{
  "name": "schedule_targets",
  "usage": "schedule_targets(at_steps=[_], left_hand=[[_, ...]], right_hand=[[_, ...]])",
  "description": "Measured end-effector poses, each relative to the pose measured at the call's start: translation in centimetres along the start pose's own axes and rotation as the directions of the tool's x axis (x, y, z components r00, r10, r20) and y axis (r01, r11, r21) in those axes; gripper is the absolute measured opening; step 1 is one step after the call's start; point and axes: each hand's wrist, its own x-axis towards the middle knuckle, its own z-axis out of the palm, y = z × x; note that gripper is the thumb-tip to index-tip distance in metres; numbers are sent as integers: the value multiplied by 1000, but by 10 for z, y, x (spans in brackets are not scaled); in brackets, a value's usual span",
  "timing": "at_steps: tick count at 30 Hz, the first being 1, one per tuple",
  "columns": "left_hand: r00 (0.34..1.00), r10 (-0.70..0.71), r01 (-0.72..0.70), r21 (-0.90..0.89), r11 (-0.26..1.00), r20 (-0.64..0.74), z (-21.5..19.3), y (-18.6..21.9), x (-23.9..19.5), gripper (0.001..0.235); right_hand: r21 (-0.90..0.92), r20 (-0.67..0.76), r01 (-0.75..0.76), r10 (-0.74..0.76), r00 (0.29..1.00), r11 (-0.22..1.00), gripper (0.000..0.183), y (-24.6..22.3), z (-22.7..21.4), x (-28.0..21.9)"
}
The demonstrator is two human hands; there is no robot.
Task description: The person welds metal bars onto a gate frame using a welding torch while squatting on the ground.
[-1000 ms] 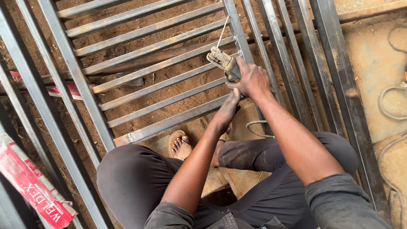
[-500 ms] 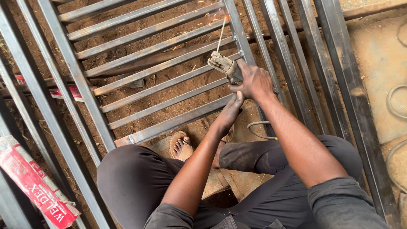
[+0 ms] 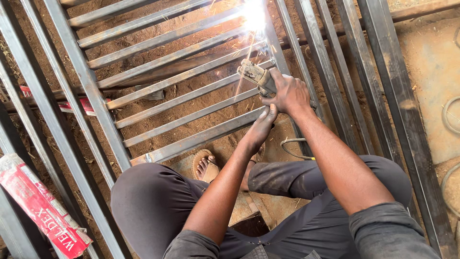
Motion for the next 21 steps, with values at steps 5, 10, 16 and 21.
schedule_targets(at_steps=[5,10,16,21], left_hand=[[1000,16,-16,10,1000,7,-1,-3,2,98],[996,73,-72,-23,997,49,-2,0,-1,95],[998,53,-53,6,999,38,-4,3,-3,95],[997,53,-56,65,996,51,-4,5,-5,96]], right_hand=[[-2,4,-11,11,1000,1000,90,-4,-5,-2],[5,-7,-7,7,1000,1000,90,-3,-3,-3],[8,-21,-12,12,1000,1000,89,-8,-8,-4],[45,-19,-9,10,1000,999,86,-5,-4,-2]])
